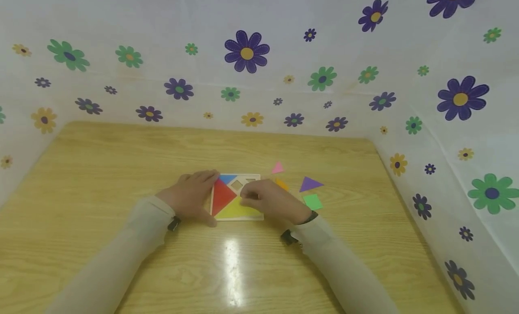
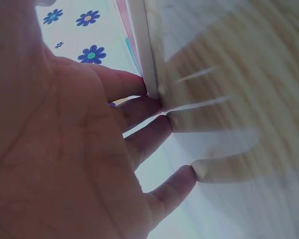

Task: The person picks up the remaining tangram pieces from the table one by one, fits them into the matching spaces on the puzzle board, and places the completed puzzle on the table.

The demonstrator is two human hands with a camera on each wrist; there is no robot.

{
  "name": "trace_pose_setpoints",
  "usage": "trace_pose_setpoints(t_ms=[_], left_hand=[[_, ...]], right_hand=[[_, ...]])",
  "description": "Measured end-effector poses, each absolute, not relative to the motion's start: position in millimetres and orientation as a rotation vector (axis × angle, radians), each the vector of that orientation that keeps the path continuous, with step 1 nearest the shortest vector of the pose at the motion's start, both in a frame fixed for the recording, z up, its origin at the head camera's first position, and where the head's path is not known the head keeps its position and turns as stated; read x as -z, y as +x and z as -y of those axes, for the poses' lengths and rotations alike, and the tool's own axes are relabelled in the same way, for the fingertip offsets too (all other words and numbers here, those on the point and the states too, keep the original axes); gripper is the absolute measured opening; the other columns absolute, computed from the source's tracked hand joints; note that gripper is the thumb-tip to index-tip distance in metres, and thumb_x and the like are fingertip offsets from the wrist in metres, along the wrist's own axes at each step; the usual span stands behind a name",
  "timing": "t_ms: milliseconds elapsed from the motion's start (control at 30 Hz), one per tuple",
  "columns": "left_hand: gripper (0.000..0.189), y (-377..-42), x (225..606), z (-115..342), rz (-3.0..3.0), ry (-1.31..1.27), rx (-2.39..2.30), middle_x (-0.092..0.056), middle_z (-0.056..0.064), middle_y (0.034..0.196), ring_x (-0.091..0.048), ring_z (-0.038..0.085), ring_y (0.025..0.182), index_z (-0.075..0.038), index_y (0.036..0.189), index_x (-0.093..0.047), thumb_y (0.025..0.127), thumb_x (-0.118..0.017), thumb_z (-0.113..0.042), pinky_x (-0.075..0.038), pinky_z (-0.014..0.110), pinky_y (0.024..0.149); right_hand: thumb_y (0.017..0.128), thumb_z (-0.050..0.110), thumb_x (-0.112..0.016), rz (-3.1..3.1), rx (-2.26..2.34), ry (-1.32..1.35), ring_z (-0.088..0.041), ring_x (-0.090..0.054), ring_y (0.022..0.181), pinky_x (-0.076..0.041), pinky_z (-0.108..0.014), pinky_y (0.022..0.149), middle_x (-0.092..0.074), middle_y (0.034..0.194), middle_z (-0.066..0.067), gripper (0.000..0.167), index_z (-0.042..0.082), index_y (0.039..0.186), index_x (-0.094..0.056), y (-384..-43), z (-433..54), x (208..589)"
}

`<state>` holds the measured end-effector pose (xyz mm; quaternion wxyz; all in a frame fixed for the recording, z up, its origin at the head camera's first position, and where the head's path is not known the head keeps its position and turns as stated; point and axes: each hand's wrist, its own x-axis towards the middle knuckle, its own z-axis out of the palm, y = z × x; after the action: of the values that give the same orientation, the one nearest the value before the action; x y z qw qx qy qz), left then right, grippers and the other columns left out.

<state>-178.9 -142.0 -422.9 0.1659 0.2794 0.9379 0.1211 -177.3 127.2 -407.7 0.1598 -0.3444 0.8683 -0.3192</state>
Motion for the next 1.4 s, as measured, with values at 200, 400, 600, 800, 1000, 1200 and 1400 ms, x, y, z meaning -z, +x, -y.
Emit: trace_pose_setpoints(t_ms=[200,400,600,800,1000,1200,1400], left_hand=[[0.129,-177.7,420.5,142.1,-2.670,0.786,-0.361,-0.024,0.017,0.170,-0.023,0.040,0.155,-0.001,0.163,-0.022,0.072,-0.082,-0.069,-0.026,0.064,0.119],[0.129,-177.5,420.5,141.0,-2.673,0.774,-0.375,-0.025,0.017,0.169,-0.023,0.039,0.155,-0.001,0.163,-0.024,0.070,-0.083,-0.068,-0.027,0.064,0.119],[0.129,-178.6,425.5,141.8,-2.677,0.769,-0.366,-0.024,0.015,0.170,-0.022,0.038,0.156,-0.003,0.164,-0.023,0.071,-0.079,-0.073,-0.025,0.064,0.120],[0.113,-179.1,424.4,140.1,-2.697,0.745,-0.369,-0.027,0.013,0.169,-0.025,0.037,0.155,-0.005,0.163,-0.027,0.083,-0.067,-0.073,-0.025,0.064,0.120],[0.104,-178.4,422.0,138.8,-2.696,0.745,-0.356,-0.028,0.013,0.169,-0.025,0.037,0.155,-0.005,0.163,-0.029,0.088,-0.066,-0.065,-0.025,0.064,0.120],[0.102,-176.2,419.2,137.4,-2.701,0.753,-0.349,-0.029,0.015,0.169,-0.026,0.039,0.154,-0.002,0.162,-0.029,0.088,-0.068,-0.062,-0.026,0.064,0.120],[0.101,-175.9,419.5,136.4,-2.704,0.742,-0.362,-0.029,0.016,0.168,-0.026,0.039,0.154,-0.001,0.162,-0.029,0.088,-0.070,-0.058,-0.025,0.062,0.121]], right_hand=[[0.100,0.017,-0.071,-2.533,0.896,-0.919,-0.010,-0.054,0.074,-0.046,-0.024,0.070,-0.059,0.081,0.007,0.010,0.017,0.091,-0.066,-176.8,-122.1,412.8],[0.099,0.017,-0.072,-2.562,0.892,-0.900,-0.009,-0.053,0.071,-0.047,-0.024,0.069,-0.061,0.081,0.006,0.008,0.014,0.092,-0.068,-176.9,-121.2,417.1],[0.099,0.018,-0.072,-2.559,0.887,-0.840,-0.011,-0.056,0.073,-0.050,-0.025,0.071,-0.062,0.082,0.006,0.008,0.014,0.094,-0.067,-176.3,-121.3,418.6],[0.099,0.019,-0.072,-2.577,0.849,-0.808,-0.013,-0.056,0.075,-0.050,-0.027,0.072,-0.062,0.083,0.005,0.009,0.015,0.094,-0.065,-175.2,-121.2,416.5],[0.099,0.019,-0.072,-2.572,0.819,-0.799,-0.013,-0.056,0.078,-0.050,-0.027,0.075,-0.062,0.086,0.004,0.009,0.013,0.099,-0.065,-174.0,-121.3,417.1],[0.099,0.020,-0.072,-2.578,0.779,-0.765,-0.014,-0.056,0.080,-0.050,-0.028,0.077,-0.062,0.088,0.004,0.010,0.013,0.101,-0.065,-173.1,-121.0,417.1],[0.097,0.020,-0.074,-2.578,0.771,-0.729,-0.014,-0.057,0.081,-0.052,-0.028,0.079,-0.064,0.088,0.004,0.010,0.013,0.102,-0.067,-172.6,-120.8,416.3]])
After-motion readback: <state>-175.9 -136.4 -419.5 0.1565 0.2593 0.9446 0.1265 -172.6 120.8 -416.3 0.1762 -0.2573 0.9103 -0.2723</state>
